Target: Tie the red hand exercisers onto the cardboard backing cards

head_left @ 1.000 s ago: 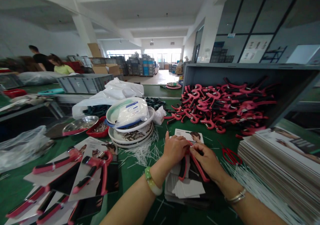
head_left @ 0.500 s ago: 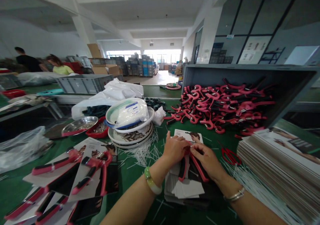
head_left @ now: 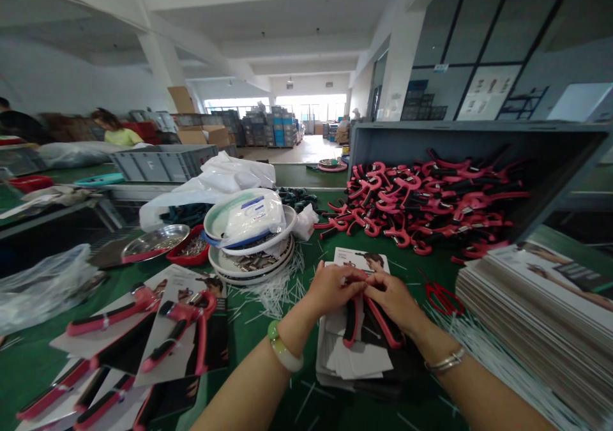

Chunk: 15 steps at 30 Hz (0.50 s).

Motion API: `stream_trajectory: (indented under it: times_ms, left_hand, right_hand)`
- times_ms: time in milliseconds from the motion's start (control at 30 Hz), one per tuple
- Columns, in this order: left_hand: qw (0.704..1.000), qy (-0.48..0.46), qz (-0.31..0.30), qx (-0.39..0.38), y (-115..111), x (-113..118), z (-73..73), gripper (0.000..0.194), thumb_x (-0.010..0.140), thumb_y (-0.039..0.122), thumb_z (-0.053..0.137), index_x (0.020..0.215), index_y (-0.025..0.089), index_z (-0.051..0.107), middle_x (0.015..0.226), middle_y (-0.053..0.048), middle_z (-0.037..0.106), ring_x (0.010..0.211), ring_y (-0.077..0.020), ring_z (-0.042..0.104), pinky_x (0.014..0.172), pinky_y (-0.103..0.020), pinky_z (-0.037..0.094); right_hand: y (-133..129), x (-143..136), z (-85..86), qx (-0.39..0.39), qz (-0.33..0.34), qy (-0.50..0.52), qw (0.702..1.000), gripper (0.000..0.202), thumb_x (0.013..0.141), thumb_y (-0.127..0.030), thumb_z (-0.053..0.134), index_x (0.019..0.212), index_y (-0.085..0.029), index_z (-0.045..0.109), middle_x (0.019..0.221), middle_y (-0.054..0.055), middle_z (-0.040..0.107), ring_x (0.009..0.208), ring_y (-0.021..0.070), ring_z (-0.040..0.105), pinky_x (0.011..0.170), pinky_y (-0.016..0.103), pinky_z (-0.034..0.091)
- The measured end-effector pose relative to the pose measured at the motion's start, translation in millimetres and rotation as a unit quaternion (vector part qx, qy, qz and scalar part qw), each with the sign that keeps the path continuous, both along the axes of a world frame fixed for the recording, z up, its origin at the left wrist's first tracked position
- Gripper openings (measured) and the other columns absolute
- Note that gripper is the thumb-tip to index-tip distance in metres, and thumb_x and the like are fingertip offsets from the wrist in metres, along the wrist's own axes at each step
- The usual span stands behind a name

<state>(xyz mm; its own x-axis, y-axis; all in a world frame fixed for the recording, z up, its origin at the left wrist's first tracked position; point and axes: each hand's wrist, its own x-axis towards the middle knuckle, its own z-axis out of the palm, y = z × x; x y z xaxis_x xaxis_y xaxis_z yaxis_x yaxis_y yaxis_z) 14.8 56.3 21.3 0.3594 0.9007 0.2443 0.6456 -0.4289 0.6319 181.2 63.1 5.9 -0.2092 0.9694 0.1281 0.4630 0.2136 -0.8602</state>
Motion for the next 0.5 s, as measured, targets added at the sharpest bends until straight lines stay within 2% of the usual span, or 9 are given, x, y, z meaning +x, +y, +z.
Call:
stream_trajectory:
  times_ms: [67, 133, 233, 400, 500]
  left_hand:
    - [0.999, 0.010, 0.027, 0.042, -0.4, 4.3, -3.4, 0.018, 0.087, 0.032, 0.050, 0.092, 0.030, 0.067, 0.098, 0.002, 0.071, 0.096, -0.0181, 0.060, 0.106, -0.051, 0.022]
    - [0.993, 0.022, 0.053, 0.099, -1.2, 9.2, -9.1, 0.019, 0.086, 0.025, 0.050, 0.089, 0.029, 0.068, 0.101, 0.001, 0.068, 0.098, -0.0176, 0.058, 0.106, -0.052, 0.020]
    - [0.977, 0.019, 0.092, 0.190, -3.3, 12.9, -19.1, 0.018, 0.085, 0.024, 0.052, 0.086, 0.028, 0.070, 0.103, -0.002, 0.062, 0.102, -0.0179, 0.055, 0.107, -0.050, 0.019]
    - [0.937, -0.037, 0.101, 0.331, -7.1, 10.8, -27.4, 0.019, 0.085, 0.025, 0.051, 0.082, 0.026, 0.069, 0.090, -0.003, 0.057, 0.094, -0.0174, 0.054, 0.106, -0.049, 0.025]
    - [0.919, -0.067, 0.093, 0.377, -6.6, 9.9, -26.7, 0.020, 0.086, 0.026, 0.049, 0.080, 0.025, 0.068, 0.085, -0.002, 0.056, 0.088, -0.0175, 0.054, 0.102, -0.050, 0.029]
  right_hand:
    - [-2.9, 0.9, -2.7, 0.024, -0.012, -0.004, 1.000, 0.015, 0.067, -0.033, 0.056, 0.062, -0.019, 0.059, 0.068, 0.004, 0.063, 0.076, 0.0232, 0.059, 0.072, 0.034, 0.044]
    - [-5.2, 2.5, -6.7, 0.079, -0.038, -0.001, 0.996, 0.014, 0.068, -0.030, 0.057, 0.072, -0.019, 0.064, 0.083, 0.006, 0.065, 0.085, 0.0238, 0.059, 0.080, 0.036, 0.043]
    - [-8.0, 4.7, -11.9, 0.162, -0.045, 0.018, 0.986, 0.021, 0.072, -0.029, 0.058, 0.088, -0.020, 0.067, 0.098, 0.008, 0.065, 0.085, 0.0209, 0.059, 0.080, 0.036, 0.045]
    - [-9.5, 3.9, -12.9, 0.237, -0.004, 0.080, 0.968, 0.013, 0.079, -0.029, 0.060, 0.083, -0.021, 0.069, 0.087, 0.006, 0.066, 0.086, 0.0191, 0.061, 0.080, 0.033, 0.048]
    - [-8.4, 3.6, -11.9, 0.257, 0.011, 0.097, 0.962, 0.011, 0.079, -0.030, 0.063, 0.080, -0.021, 0.069, 0.083, 0.005, 0.066, 0.083, 0.0184, 0.062, 0.077, 0.032, 0.050]
